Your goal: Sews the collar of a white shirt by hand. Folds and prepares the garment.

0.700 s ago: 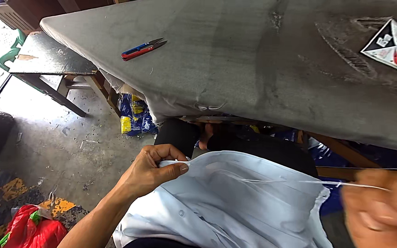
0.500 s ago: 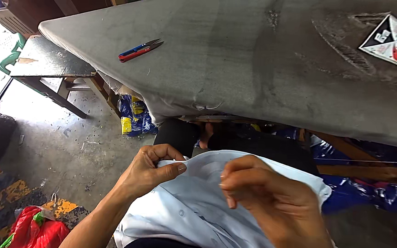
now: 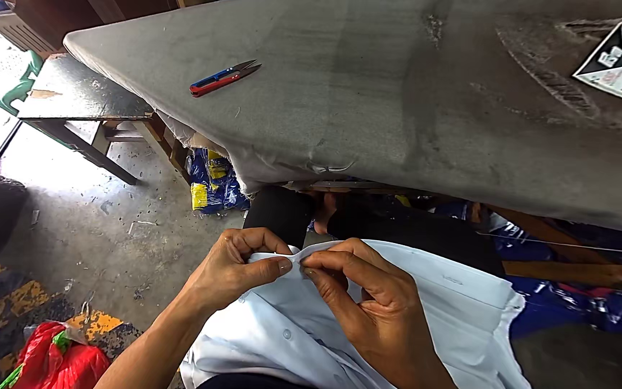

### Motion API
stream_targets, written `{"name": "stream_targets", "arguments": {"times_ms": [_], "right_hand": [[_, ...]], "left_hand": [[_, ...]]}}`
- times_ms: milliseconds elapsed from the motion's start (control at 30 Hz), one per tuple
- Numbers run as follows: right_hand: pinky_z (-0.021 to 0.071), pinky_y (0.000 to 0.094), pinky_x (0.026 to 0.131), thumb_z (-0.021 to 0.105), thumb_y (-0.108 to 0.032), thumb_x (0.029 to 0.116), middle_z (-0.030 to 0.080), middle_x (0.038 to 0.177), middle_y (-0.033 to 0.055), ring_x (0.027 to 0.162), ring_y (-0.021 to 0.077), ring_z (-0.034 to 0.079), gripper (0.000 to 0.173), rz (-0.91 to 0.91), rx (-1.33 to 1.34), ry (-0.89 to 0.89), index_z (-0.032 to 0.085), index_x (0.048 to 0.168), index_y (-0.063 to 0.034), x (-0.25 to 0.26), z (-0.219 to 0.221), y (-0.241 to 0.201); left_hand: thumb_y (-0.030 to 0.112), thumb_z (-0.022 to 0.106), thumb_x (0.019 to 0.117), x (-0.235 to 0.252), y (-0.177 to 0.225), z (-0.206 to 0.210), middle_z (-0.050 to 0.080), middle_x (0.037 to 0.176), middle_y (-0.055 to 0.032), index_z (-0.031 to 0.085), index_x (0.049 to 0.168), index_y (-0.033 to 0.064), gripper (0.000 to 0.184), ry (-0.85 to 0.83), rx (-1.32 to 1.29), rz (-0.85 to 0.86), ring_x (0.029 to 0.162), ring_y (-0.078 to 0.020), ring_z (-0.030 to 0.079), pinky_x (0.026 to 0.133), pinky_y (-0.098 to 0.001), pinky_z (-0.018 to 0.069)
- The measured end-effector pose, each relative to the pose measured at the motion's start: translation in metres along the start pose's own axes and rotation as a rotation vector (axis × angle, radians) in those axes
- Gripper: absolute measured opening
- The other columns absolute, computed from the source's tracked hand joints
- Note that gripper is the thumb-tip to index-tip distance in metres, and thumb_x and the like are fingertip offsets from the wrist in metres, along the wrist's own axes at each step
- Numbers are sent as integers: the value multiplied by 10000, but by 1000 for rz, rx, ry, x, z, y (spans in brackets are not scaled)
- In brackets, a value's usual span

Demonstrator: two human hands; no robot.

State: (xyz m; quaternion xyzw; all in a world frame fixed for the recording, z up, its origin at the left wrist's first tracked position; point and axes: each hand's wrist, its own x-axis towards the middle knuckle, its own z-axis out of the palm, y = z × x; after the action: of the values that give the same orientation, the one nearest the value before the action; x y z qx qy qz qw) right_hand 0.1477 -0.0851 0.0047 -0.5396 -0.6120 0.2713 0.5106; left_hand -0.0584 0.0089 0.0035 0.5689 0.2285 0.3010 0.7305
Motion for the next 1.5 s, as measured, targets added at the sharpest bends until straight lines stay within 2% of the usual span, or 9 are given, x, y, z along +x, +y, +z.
{"name": "stream_targets", "arguments": {"times_ms": [400, 1000, 1267, 1500], "right_hand": [[491, 112, 633, 650, -155, 976, 624, 874, -19, 762, -12, 582, 153, -17, -28, -31, 785, 1010, -91, 3, -3, -4], [528, 132, 639, 690, -148, 958, 672, 864, -19, 755, 5, 624, 104, 18, 90, 0, 752, 963, -64, 7, 2, -9], [520, 140, 577, 744, -154, 934, 681, 833, -16, 685, 12, 618, 105, 79, 267, -78, 740, 939, -49, 12, -6, -8], [525, 130, 634, 703, -166, 960, 662, 869, -23, 757, 3, 619, 102, -11, 82, -106, 765, 948, -87, 12, -14, -12]], "left_hand": [[33, 655, 956, 0, 3, 1, 709, 827, -2, 713, 1006, 3, 82, 4, -1, -3, 744, -43, 658, 691, -221, 555], [17, 658, 958, 0, 4, 6, 719, 849, -10, 707, 1019, -9, 83, 4, -57, 47, 759, -44, 669, 709, -221, 564], [23, 663, 957, -2, 5, 7, 716, 860, -2, 712, 1017, 11, 79, -29, -98, 27, 780, -41, 667, 724, -223, 560], [20, 668, 956, -2, 5, 6, 721, 879, -4, 713, 1023, 8, 81, -61, -91, 21, 793, -39, 666, 728, -219, 556]]}}
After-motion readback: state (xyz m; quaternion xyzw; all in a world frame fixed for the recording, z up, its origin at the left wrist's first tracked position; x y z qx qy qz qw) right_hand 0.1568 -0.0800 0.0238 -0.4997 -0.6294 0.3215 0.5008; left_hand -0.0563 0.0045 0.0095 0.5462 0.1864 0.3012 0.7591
